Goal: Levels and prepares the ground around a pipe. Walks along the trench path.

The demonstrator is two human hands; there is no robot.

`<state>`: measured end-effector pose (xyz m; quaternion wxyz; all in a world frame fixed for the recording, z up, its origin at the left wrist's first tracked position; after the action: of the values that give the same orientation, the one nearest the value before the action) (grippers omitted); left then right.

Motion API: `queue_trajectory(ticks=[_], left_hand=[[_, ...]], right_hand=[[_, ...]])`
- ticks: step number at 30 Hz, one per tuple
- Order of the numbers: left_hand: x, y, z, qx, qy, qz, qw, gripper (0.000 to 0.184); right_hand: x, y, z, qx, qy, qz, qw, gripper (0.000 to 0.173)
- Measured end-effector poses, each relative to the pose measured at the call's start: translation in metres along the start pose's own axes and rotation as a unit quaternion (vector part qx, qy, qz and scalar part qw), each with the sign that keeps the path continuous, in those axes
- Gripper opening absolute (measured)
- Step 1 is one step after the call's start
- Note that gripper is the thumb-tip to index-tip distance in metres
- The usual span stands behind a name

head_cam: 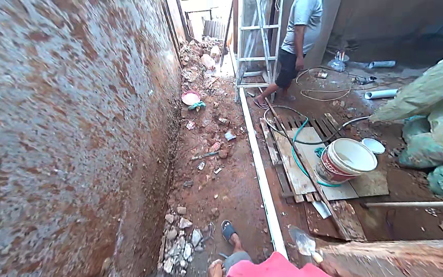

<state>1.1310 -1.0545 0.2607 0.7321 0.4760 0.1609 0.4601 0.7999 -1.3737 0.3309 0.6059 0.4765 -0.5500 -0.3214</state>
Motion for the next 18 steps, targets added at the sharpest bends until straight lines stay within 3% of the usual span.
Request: queue_trajectory(ticks=[4,7,12,15,18], left_hand=[[0.017,-0.052,0.107,-0.044,-0.013,0.009,0.999,0.033],[0.034,-0.097,0.189,-0.111,-0.026,-0.004,0.993,0.034],[0.066,-0.145,0.280,-0.097,-0.069,0.013,0.993,0.033],[0.077,-0.152,0.306,-0.098,-0.027,0.027,0.994,0.034],[0.076,-0.170,0.305,-0.083,-0.022,0.038,0.996,0.032]], right_hand=[[0.057,-0.034,-0.067,-0.049,-0.092,0.030,0.994,0.055],[0.115,-0.040,-0.145,0.012,-0.174,0.094,0.980,0.049],[0.182,-0.035,-0.252,0.083,-0.291,0.118,0.946,0.043],[0.200,-0.054,-0.275,0.078,-0.270,0.100,0.954,0.046],[0.215,-0.097,-0.276,0.049,-0.242,0.089,0.965,0.045]])
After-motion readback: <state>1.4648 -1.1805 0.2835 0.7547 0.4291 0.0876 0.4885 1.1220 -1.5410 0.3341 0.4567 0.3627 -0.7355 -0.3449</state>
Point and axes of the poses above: each hand's wrist, its own y-axis away from the middle knuckle, its own x-axis out of the back of the hand, z = x × y, the point moved 8 cm from there along -y, towards the middle knuckle, and after that the axes turned 1 degree about -z, right-handed, at the moved point
